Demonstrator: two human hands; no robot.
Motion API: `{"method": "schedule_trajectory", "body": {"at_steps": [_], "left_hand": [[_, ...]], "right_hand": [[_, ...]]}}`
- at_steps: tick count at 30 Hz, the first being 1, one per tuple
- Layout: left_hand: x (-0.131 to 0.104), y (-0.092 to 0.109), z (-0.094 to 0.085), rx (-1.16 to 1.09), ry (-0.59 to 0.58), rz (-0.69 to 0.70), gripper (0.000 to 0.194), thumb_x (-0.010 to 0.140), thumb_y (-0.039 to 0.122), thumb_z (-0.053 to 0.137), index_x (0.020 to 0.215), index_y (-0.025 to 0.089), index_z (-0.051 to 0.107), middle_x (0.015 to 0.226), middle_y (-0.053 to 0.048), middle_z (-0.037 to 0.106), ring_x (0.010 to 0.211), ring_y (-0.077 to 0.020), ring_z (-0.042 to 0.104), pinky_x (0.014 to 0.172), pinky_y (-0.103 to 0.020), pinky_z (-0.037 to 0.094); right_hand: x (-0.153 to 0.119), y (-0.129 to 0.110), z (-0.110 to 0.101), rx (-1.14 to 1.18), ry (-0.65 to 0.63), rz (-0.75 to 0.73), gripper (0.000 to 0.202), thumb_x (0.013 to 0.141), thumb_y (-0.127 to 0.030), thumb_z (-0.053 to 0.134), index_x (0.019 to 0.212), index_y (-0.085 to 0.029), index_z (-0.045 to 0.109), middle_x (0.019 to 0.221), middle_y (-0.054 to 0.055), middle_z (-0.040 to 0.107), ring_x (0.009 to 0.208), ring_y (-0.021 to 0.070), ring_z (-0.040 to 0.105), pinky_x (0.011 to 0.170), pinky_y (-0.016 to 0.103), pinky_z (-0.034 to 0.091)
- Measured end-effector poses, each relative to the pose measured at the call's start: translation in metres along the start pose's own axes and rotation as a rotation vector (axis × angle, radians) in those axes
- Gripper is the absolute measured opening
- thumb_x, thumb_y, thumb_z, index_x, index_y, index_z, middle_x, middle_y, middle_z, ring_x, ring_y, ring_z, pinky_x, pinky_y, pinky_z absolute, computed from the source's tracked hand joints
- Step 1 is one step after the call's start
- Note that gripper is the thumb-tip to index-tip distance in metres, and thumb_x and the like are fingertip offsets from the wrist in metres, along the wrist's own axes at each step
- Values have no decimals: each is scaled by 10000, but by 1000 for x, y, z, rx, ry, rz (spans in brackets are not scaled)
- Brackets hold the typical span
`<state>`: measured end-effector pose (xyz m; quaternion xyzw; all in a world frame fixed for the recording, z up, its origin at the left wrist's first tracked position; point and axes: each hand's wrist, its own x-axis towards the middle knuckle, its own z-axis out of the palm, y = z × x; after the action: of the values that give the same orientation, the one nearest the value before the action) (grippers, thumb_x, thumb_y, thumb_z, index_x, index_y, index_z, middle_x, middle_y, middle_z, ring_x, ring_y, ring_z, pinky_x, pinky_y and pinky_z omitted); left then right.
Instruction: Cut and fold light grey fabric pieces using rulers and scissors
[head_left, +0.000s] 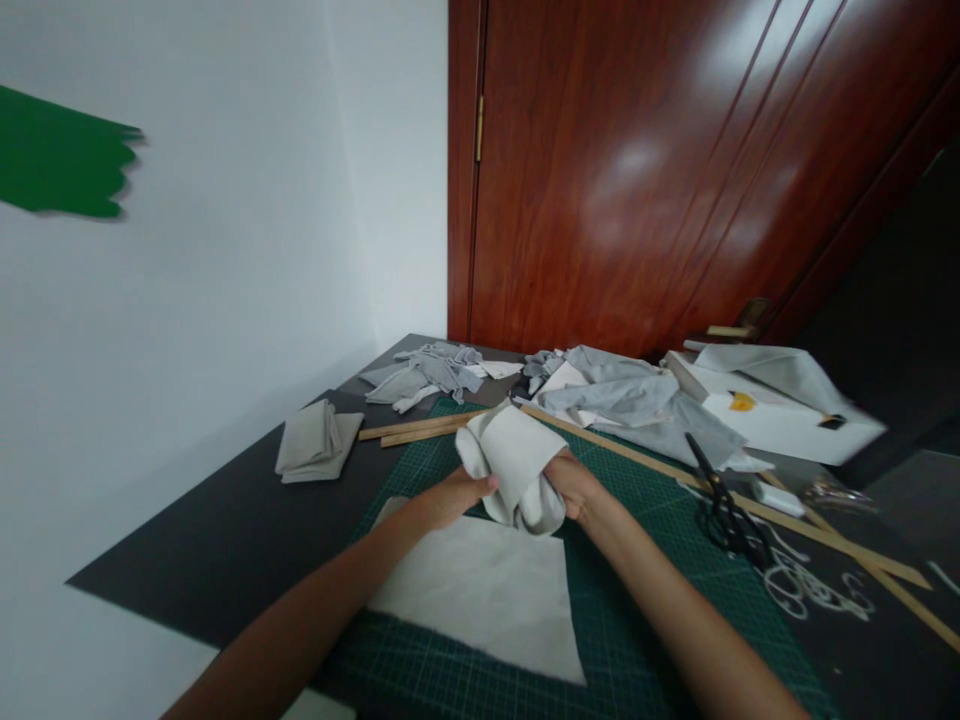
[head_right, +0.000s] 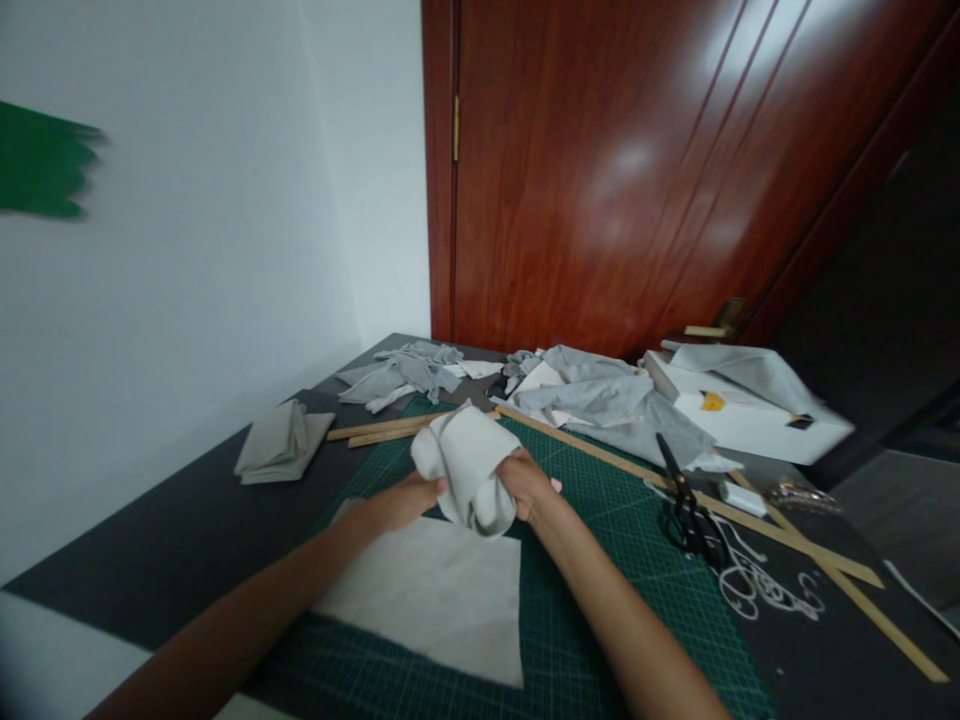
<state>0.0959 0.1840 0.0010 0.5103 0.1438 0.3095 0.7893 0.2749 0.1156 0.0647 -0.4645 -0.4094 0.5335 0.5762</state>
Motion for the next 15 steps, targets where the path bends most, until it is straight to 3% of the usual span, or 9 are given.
{"method": "schedule_trajectory", "body": {"at_steps": [2,5,7,9,11,13,15], "left_hand": [[3,-1,4,-26,80,-50,837,589,506,983,1298,185,675,1233,-156,751,1232,-380,661,1090,-518,474],[6,-3,11,-56,181,-67,731,625,420,971,1255,172,696,1235,-163,748,1206,-375,676,1038,-472,519],[9,-2,15,-98,250,-46,670,638,343,953,1233,160,704,1223,-158,752,1174,-365,693,993,-444,547],[11,1,17,-132,312,-8,657,637,290,938,1235,155,700,1221,-147,753,1145,-352,704,959,-428,565],[12,7,17,-149,327,26,650,652,282,928,1247,163,696,1227,-133,752,1119,-332,712,946,-417,572],[12,11,16,-158,283,48,636,657,297,929,1238,169,704,1224,-123,754,1103,-318,715,942,-405,571],[12,13,16,-169,237,55,609,653,321,934,1204,173,721,1221,-116,754,1103,-310,712,942,-392,568]], "right_hand": [[-3,6,6,-80,-49,14,386,656,-430,819,955,-193,758,875,105,799,878,314,750,799,422,590],[-11,4,7,-571,-124,-125,394,765,-384,740,1113,-198,734,1094,116,781,1090,317,701,951,429,532],[-17,-3,5,-1008,-116,-169,609,774,-396,754,1336,-190,639,1270,155,714,1230,346,631,1043,462,459],[-24,-12,4,-1266,-97,-81,1014,691,-483,846,1568,-205,418,1476,213,567,1373,405,514,1106,526,378],[-29,-18,6,-1322,-98,1,1292,643,-619,863,1673,-255,174,1619,230,382,1474,439,386,1141,565,320],[-31,-19,11,-1295,-34,-7,1254,731,-705,765,1687,-274,78,1626,225,347,1489,438,358,1144,572,310],[-29,-16,16,-1319,99,-96,1154,798,-710,699,1682,-246,120,1536,237,429,1433,451,408,1121,584,327]]}}
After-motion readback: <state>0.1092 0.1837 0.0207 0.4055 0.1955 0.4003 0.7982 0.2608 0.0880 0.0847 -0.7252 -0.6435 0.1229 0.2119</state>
